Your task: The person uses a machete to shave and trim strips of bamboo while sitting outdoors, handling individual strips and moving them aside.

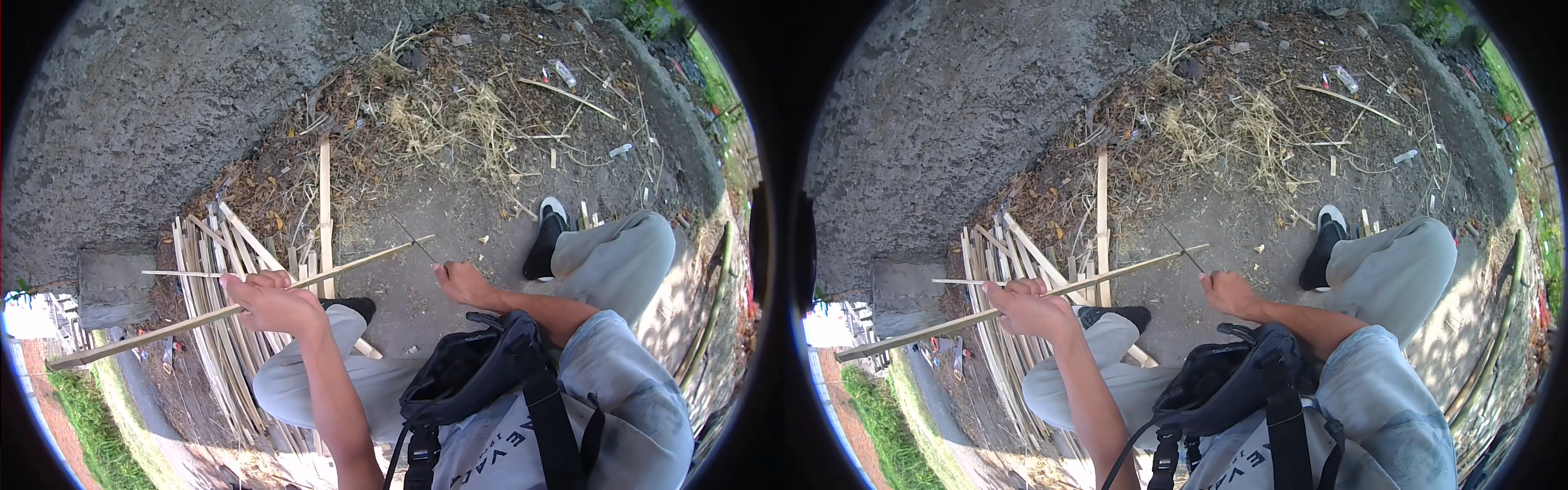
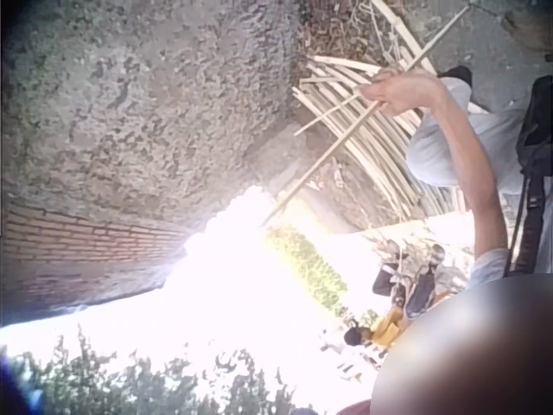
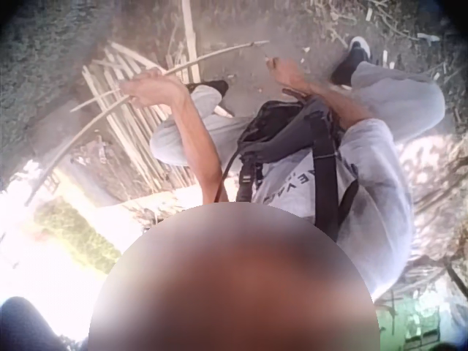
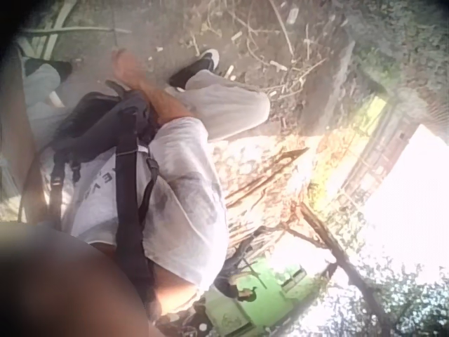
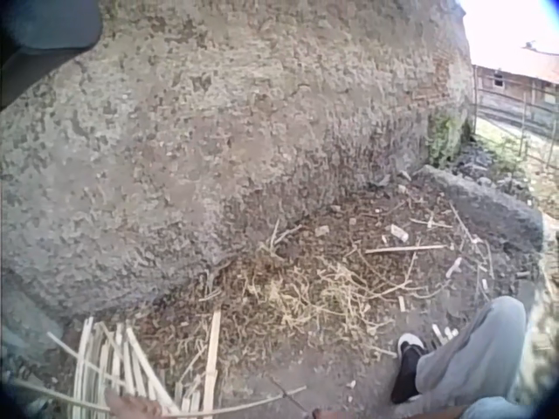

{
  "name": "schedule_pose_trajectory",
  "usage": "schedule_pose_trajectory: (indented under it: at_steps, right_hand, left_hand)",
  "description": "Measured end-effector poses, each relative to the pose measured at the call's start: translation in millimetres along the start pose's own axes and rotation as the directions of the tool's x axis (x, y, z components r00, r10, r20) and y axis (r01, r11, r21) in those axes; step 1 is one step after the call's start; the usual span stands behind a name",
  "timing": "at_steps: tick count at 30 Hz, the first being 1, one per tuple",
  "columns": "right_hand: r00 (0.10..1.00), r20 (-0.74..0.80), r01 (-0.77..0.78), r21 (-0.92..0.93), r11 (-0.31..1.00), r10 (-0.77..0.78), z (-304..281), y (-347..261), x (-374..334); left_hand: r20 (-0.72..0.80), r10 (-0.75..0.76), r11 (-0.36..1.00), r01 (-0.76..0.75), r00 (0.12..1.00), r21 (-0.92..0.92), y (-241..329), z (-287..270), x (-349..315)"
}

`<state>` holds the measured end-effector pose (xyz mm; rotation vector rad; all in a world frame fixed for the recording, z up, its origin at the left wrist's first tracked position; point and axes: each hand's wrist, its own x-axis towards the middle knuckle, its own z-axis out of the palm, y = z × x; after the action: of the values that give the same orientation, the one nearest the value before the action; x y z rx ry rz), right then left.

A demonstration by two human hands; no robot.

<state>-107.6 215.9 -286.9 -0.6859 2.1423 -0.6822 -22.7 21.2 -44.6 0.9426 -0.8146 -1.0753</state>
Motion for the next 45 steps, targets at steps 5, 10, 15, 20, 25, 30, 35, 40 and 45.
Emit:
schedule_pose_trajectory:
  at_steps: [5, 10, 15, 20, 25, 30, 35, 40, 45]
  right_hand:
    - [0.934, 0.05, 0.341, 0.165, 0.925, -0.353, -35, -86, -50]
    - [0.993, -0.058, 0.109, 0.076, 0.991, -0.105, 15, 9, 6]
    - [0.998, -0.054, 0.031, 0.029, 0.999, -0.03, 22, 15, -13]
    - [0.855, -0.055, 0.511, 0.256, 0.821, -0.515, 0, -47, -37]
    - [0.987, -0.149, 0.063, 0.017, 0.998, -0.059, 27, 34, -3]
    - [0.979, 0.006, 0.205, 0.062, 0.977, -0.205, 0, -39, -40]
    - [0.991, -0.122, 0.069, 0.056, 0.996, -0.062, 25, 5, -16]
    - [0.996, -0.085, 0.019, -0.047, 0.999, -0.023, -2, 9, -24]
    - [0.95, -0.174, 0.256, -0.037, 0.966, -0.258, -52, -37, -40]
  left_hand:
    - [-0.003, 0.008, 0.999, -0.008, 1.0, 0.043, 5, -1, -3]
    - [0.008, 0.013, 1.0, -0.013, 1.0, 0.011, 1, 0, -6]
    - [-0.057, 0.031, 0.999, -0.028, 0.998, 0.04, 1, -9, 5]
    - [-0.02, -0.001, 0.999, 0.002, 1.0, 0.048, 1, -9, 9]
    - [-0.051, 0.008, 0.998, -0.005, 0.999, 0.063, -3, -17, 18]
    - [-0.101, 0.031, 0.998, -0.025, 0.994, 0.061, -3, -21, 28]
    - [-0.144, -0.006, 0.997, 0.017, 0.99, 0.07, -10, -22, 38]
    - [-0.153, -0.017, 0.992, 0.036, 0.988, 0.12, -3, -25, 37]
    - [0.141, -0.19, 0.98, 0.195, 0.972, -0.025, -3, -36, 66]
